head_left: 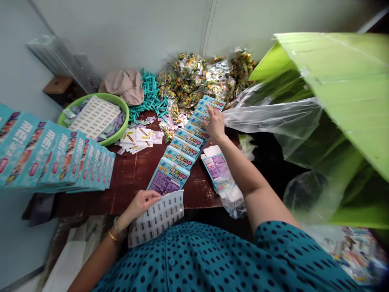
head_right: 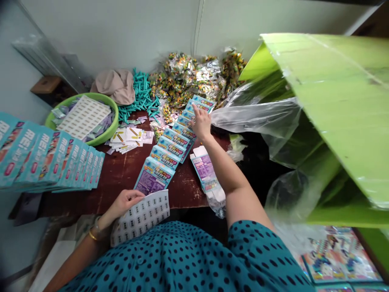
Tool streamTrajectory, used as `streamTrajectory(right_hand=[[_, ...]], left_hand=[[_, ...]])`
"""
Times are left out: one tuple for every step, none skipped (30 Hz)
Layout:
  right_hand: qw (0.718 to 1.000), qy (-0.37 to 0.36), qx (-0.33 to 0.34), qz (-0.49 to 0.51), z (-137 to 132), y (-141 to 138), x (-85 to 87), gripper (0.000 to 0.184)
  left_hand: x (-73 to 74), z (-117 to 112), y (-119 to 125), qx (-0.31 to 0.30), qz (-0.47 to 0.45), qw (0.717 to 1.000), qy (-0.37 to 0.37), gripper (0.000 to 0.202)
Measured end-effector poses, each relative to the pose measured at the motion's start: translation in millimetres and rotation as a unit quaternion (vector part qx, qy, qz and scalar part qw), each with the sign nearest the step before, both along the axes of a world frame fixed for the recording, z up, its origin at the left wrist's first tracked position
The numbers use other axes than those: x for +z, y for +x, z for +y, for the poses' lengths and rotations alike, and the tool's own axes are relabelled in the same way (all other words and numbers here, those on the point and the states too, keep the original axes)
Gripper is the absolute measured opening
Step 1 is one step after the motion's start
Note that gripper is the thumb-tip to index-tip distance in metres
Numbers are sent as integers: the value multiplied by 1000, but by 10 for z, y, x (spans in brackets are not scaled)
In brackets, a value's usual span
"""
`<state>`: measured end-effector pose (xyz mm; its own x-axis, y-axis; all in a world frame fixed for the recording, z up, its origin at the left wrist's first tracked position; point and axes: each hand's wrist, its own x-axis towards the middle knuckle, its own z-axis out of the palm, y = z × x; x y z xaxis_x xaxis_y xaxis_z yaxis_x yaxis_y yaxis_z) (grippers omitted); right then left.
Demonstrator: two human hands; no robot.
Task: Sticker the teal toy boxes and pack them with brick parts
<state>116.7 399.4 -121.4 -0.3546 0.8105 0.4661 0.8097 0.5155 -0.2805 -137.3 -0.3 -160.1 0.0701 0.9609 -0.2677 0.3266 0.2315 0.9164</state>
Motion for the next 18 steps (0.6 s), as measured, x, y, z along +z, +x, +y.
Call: streamTrajectory(right_hand=[[999, 28, -33, -4, 19, 37, 25, 71], [997, 49, -61, 3, 52, 82, 49, 69], [995, 58, -81, 21, 97, 133, 70, 65], [993, 54, -91, 46, 154, 186, 85, 56], [993, 34, -88, 78, 219, 234, 93, 45], [991, -2, -75, 114, 287, 273, 93, 34], [986, -48, -55, 150, 356, 299, 86, 25], [978, -98, -31, 181, 420, 312, 72, 20], [968, -143, -11, 203, 476, 310, 56, 17], [961, -177, 0, 213, 520, 295, 39, 14], [958, -197, 1, 210, 550, 271, 26, 12], [959, -204, -7, 195, 565, 242, 18, 11], [964, -200, -22, 172, 563, 210, 17, 11], [971, -186, -42, 145, 544, 178, 21, 13], [978, -160, -62, 120, 509, 149, 29, 20], [984, -125, -79, 96, 462, 125, 39, 30], [990, -87, -86, 75, 406, 105, 48, 42], [994, -54, -82, 55, 348, 91, 55, 53]], left_hand=[[-10, 8, -5, -2, 1, 1000, 1, 29], [-19, 12, -12, -2, -1, 1000, 2, 29], [-25, 13, -20, 0, -4, 1000, 2, 29], [-29, 12, -29, 4, -8, 1000, 2, 30], [-30, 9, -37, 10, -13, 1000, 1, 30], [-30, 6, -45, 16, -16, 1000, 0, 31], [-27, 5, -51, 21, -18, 1000, -2, 32], [-22, 6, -54, 26, -18, 999, -2, 32], [-16, 9, -55, 28, -17, 999, -3, 32], [-9, 14, -54, 28, -15, 999, -4, 31], [-3, 20, -50, 26, -12, 1000, -5, 31], [3, 26, -45, 23, -11, 1000, -5, 30], [7, 32, -40, 20, -11, 1000, -6, 30], [10, 36, -33, 17, -12, 1000, -8, 29], [10, 37, -27, 16, -13, 1000, -11, 29], [10, 37, -21, 15, -15, 1000, -14, 29], [11, 36, -16, 15, -15, 1000, -16, 29], [12, 34, -12, 16, -14, 1000, -18, 29]])
